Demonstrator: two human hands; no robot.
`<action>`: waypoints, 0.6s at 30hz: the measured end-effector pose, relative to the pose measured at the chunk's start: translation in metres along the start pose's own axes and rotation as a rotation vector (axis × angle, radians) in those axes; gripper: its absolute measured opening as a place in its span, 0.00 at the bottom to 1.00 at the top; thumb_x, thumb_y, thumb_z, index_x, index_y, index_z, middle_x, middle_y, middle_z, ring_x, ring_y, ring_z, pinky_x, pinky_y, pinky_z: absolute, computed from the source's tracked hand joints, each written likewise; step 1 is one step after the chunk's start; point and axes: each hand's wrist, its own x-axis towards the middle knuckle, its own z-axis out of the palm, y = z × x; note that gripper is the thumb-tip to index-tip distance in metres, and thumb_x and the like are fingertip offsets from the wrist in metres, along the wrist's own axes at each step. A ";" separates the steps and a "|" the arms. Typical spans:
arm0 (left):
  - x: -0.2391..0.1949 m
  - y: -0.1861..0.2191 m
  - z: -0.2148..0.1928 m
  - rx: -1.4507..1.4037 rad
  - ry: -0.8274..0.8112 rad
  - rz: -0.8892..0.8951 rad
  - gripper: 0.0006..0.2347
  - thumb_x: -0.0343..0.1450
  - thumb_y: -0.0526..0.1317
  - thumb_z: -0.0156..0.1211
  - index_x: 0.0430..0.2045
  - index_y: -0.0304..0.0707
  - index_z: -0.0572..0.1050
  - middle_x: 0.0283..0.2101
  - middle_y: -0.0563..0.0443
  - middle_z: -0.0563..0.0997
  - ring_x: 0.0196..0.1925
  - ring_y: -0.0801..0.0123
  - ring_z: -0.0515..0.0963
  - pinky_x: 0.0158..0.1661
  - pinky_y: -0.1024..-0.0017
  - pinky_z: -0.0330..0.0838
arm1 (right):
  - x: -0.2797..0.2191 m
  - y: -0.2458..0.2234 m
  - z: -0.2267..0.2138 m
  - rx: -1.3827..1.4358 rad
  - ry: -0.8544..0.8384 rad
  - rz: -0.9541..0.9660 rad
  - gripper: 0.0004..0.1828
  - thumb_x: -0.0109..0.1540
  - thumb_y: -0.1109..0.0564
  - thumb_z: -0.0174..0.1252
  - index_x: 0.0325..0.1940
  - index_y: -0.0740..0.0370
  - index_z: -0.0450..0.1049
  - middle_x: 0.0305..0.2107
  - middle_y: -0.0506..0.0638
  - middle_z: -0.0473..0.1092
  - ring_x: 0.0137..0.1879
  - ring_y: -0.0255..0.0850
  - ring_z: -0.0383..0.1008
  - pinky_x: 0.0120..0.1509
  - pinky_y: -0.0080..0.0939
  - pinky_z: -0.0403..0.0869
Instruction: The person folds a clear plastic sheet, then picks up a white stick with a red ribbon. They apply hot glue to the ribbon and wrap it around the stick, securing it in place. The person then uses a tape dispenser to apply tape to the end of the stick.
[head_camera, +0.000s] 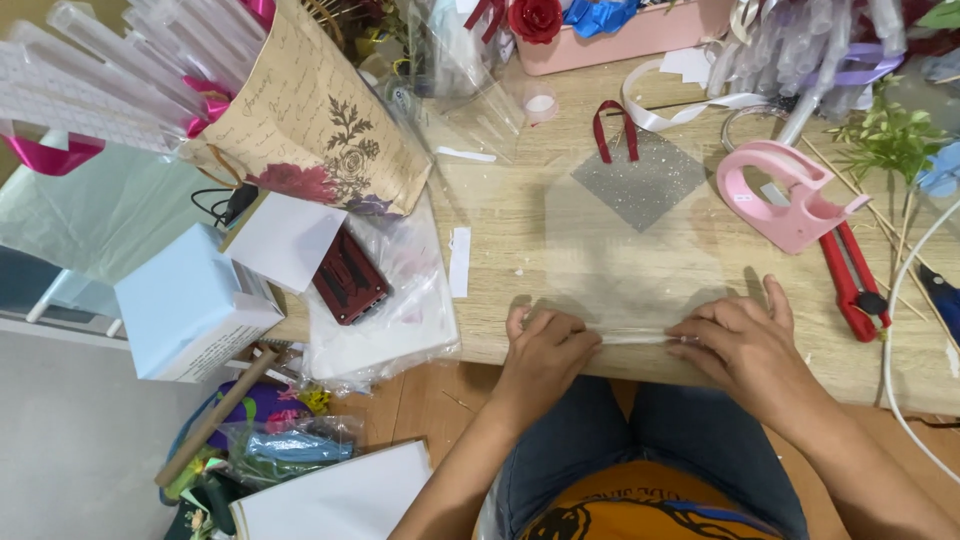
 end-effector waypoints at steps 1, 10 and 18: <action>0.002 0.000 0.000 0.002 0.002 -0.005 0.04 0.75 0.37 0.64 0.32 0.51 0.78 0.37 0.60 0.75 0.41 0.68 0.75 0.58 0.59 0.48 | -0.001 0.002 0.003 0.001 -0.003 -0.005 0.09 0.55 0.45 0.68 0.39 0.42 0.81 0.36 0.37 0.72 0.48 0.39 0.72 0.82 0.60 0.44; 0.013 0.001 -0.003 -0.041 -0.010 -0.068 0.05 0.76 0.36 0.62 0.28 0.49 0.76 0.31 0.62 0.73 0.40 0.68 0.74 0.65 0.51 0.47 | 0.004 0.000 -0.001 0.010 0.032 -0.012 0.04 0.60 0.52 0.66 0.37 0.42 0.78 0.30 0.35 0.74 0.44 0.37 0.72 0.85 0.61 0.39; 0.012 -0.003 0.006 0.034 -0.011 -0.050 0.05 0.75 0.37 0.64 0.29 0.50 0.76 0.32 0.61 0.71 0.40 0.67 0.73 0.67 0.42 0.49 | 0.002 0.007 0.009 0.001 -0.019 0.020 0.03 0.61 0.49 0.63 0.38 0.42 0.81 0.35 0.36 0.74 0.46 0.38 0.72 0.84 0.59 0.45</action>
